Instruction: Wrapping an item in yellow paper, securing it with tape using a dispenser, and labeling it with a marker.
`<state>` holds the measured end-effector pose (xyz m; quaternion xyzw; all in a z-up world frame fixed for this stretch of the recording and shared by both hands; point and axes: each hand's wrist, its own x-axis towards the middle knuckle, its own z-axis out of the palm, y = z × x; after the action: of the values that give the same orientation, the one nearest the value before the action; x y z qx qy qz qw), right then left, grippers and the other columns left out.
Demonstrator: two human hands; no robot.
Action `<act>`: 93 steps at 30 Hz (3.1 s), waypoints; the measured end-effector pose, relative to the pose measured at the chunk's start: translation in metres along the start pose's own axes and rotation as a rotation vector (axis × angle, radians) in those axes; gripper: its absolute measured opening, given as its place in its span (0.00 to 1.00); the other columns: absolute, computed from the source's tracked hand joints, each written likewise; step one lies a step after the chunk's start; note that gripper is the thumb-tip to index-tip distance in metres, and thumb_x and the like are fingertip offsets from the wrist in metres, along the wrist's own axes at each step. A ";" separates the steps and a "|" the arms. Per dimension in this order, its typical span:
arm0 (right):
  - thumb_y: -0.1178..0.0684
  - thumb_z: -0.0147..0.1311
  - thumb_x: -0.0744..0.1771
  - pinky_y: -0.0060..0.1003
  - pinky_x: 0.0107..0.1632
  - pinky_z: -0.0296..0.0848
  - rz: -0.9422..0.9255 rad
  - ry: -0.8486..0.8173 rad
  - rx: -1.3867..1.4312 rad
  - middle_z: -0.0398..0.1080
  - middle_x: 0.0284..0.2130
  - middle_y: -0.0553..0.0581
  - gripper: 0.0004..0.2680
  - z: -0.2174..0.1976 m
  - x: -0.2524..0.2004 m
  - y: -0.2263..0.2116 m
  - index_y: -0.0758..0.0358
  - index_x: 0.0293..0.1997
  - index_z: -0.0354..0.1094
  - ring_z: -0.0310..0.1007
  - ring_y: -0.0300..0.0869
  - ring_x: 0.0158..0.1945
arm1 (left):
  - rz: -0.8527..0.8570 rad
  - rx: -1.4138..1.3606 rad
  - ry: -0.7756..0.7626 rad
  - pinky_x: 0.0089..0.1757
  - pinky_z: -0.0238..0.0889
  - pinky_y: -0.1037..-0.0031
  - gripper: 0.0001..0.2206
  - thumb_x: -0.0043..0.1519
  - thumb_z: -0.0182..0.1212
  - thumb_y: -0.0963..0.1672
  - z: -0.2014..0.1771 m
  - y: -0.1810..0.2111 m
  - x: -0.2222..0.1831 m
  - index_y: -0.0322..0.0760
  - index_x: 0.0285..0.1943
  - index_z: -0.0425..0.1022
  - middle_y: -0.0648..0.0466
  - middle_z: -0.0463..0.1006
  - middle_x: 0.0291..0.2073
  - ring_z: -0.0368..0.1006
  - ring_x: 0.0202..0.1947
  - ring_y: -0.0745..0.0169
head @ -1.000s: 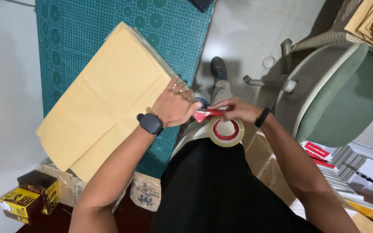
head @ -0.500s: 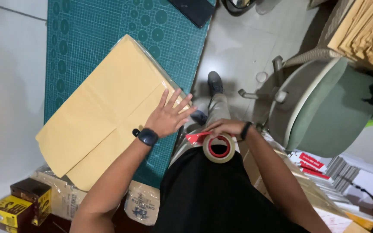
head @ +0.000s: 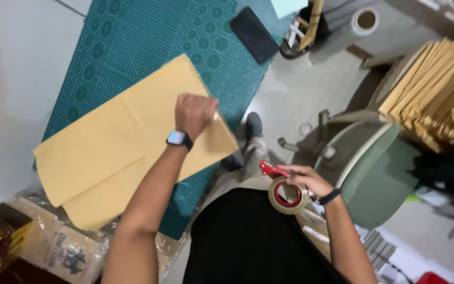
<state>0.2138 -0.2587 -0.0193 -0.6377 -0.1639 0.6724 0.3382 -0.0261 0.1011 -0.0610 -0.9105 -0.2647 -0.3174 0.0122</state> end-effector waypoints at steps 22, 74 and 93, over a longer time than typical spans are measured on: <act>0.54 0.67 0.58 0.48 0.57 0.73 -0.024 -0.018 -0.175 0.77 0.49 0.69 0.23 -0.034 0.036 -0.117 0.62 0.61 0.75 0.74 0.49 0.51 | -0.466 -0.014 0.038 0.66 0.51 0.52 0.24 0.55 0.66 0.46 0.023 -0.058 0.040 0.46 0.63 0.80 0.49 0.77 0.62 0.70 0.65 0.48; 0.45 0.63 0.62 0.38 0.28 0.67 -0.906 0.787 -1.272 0.65 0.30 0.53 0.21 0.175 -0.024 -0.203 0.43 0.63 0.70 0.66 0.43 0.29 | -1.042 -1.741 -0.781 0.37 0.66 0.80 0.10 0.69 0.56 0.44 -0.138 0.005 0.095 0.34 0.45 0.80 0.55 0.80 0.36 0.73 0.35 0.71; 0.35 0.56 0.58 0.59 0.28 0.74 -0.073 0.646 -1.152 0.70 0.34 0.61 0.29 0.230 0.043 -0.238 0.34 0.69 0.61 0.76 0.61 0.27 | -0.731 -0.699 -0.674 0.36 0.65 0.78 0.06 0.57 0.73 0.50 0.048 -0.188 0.088 0.51 0.34 0.85 0.66 0.83 0.28 0.75 0.31 0.79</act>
<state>0.0516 -0.0112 0.1342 -0.8803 -0.4092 0.2400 -0.0021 -0.0329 0.3137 -0.0747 -0.7610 -0.4298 -0.0636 -0.4817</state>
